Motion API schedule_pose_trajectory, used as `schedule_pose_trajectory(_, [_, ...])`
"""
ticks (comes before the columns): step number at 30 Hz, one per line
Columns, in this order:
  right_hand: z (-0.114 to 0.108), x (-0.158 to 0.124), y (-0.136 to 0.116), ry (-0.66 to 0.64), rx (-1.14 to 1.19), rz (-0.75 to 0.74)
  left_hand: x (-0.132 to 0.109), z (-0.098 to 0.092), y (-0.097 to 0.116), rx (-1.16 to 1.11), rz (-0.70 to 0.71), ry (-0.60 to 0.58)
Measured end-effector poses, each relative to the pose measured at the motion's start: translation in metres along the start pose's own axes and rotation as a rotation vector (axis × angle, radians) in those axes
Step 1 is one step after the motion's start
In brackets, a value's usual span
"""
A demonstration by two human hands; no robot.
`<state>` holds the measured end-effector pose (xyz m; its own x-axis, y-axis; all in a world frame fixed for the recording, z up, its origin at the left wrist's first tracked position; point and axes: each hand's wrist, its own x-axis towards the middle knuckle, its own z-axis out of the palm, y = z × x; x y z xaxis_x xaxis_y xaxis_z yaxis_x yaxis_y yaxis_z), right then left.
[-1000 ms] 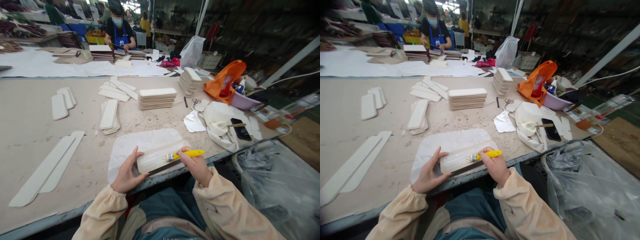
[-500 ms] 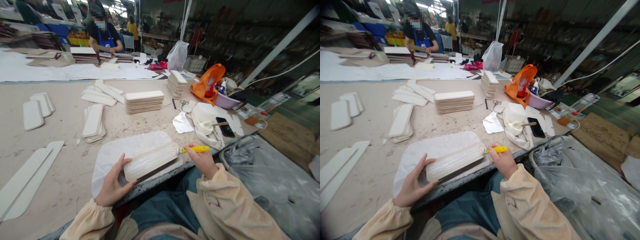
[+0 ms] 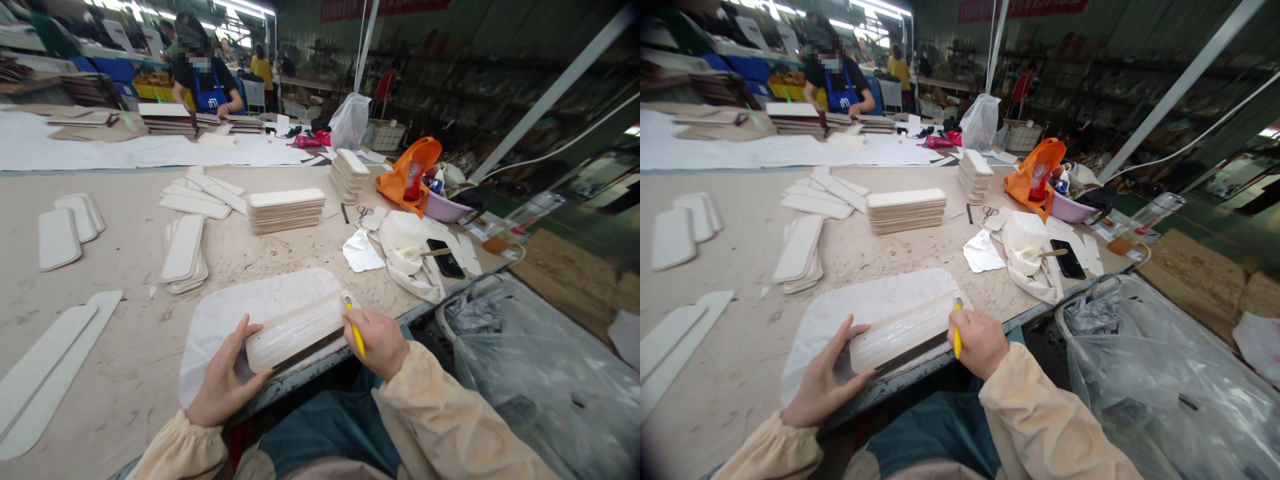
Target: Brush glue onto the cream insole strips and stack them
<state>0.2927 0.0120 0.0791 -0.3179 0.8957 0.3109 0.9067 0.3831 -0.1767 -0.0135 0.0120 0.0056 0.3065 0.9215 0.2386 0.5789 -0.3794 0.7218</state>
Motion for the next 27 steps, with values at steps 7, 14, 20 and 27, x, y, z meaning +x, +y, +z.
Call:
schedule_pose_trajectory(7, [0.003,-0.008,-0.034,0.059,0.261,-0.184,0.000,0.000,0.000,0.013,0.019,0.007])
schedule_pose_trajectory(14, [-0.011,-0.020,-0.009,0.145,0.086,-0.011,0.001,-0.001,0.002,0.009,0.017,-0.001])
schedule_pose_trajectory(20, [0.004,-0.024,-0.054,0.086,0.267,-0.085,0.000,0.001,0.002,-0.016,0.020,-0.002])
schedule_pose_trajectory(27, [0.008,-0.011,-0.084,0.124,0.833,-0.001,-0.002,0.002,0.000,-0.058,0.029,0.015])
